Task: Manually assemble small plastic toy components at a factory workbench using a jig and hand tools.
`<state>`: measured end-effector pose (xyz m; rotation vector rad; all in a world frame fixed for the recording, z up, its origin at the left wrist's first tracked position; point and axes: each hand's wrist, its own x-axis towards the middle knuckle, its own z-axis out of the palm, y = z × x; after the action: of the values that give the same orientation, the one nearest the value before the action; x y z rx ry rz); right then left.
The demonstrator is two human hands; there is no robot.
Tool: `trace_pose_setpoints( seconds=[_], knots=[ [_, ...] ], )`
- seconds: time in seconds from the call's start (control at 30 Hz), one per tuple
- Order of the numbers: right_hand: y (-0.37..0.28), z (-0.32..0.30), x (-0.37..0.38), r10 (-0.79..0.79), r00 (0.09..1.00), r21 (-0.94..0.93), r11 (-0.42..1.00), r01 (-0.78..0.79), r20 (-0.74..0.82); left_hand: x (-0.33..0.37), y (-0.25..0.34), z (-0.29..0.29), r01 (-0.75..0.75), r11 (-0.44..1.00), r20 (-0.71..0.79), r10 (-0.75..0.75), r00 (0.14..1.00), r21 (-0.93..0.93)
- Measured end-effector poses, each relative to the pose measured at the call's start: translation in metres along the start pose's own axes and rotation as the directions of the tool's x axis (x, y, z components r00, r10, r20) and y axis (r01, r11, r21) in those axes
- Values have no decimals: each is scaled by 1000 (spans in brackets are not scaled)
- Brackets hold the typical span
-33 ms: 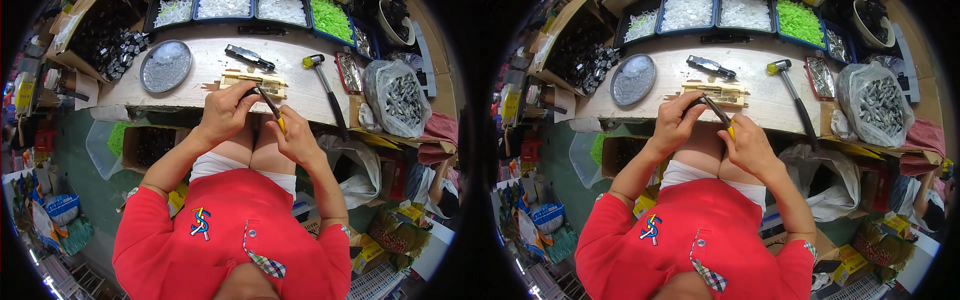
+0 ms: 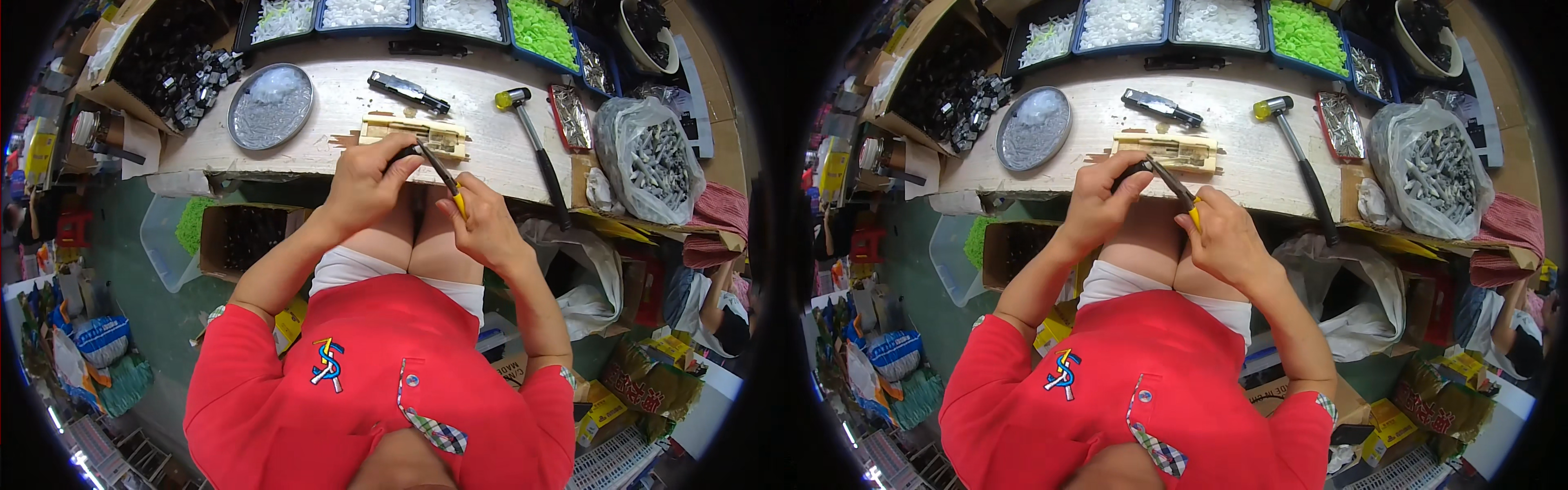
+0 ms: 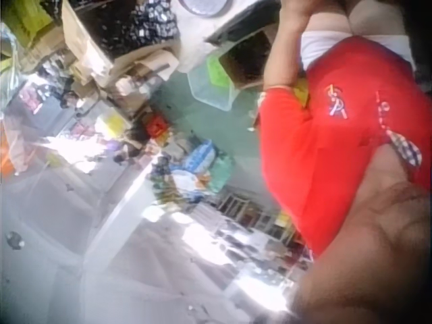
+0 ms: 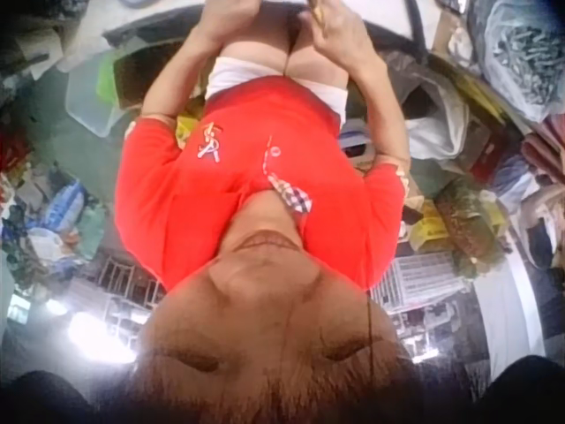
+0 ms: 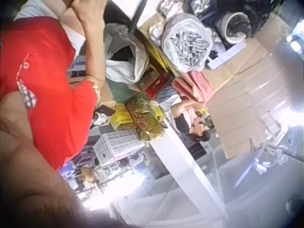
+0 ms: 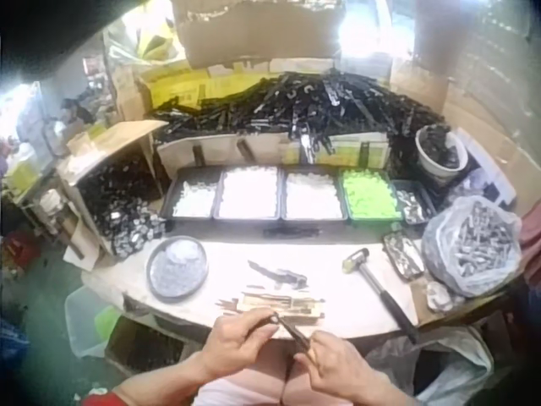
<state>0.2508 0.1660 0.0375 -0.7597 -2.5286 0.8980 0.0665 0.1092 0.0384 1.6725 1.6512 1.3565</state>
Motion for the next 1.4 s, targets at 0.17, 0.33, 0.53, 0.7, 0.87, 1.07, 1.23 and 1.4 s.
trace_pose_setpoints(
  seconds=[0.17, 0.33, 0.53, 0.7, 0.87, 1.07, 1.23, 1.4],
  knots=[
    [1, 1, -8, -104, 984, -24, 994, 108, 146, -10, -27, -26, 791, 104, 771, -175, 612, -604],
    [-3, 12, -3, -170, 956, -54, 981, 188, 238, -41, -38, -32, 767, -35, 761, -158, 629, -641],
    [3, 32, 13, -218, 969, -17, 975, 221, 116, -89, -67, -82, 783, 614, 496, -651, 575, -102],
    [14, 22, 6, -115, 990, 69, 992, 109, 84, -86, -72, -113, 642, 746, 202, -666, 718, 176],
    [9, 24, 6, -147, 985, 96, 986, 139, 88, 45, -55, -44, -212, 932, 154, 173, 973, 295],
    [17, 16, -4, -37, 995, 62, 998, 32, 88, 120, -98, 14, -365, 819, 440, 155, 884, 444],
    [22, 6, -4, -16, 1000, 64, 998, 18, -18, 103, -71, -18, 75, 988, 190, -48, 981, -137],
    [18, 1, 16, -13, 980, 106, 994, 35, -198, 52, -27, -32, 420, 716, 265, -327, 907, -557]
  ],
)
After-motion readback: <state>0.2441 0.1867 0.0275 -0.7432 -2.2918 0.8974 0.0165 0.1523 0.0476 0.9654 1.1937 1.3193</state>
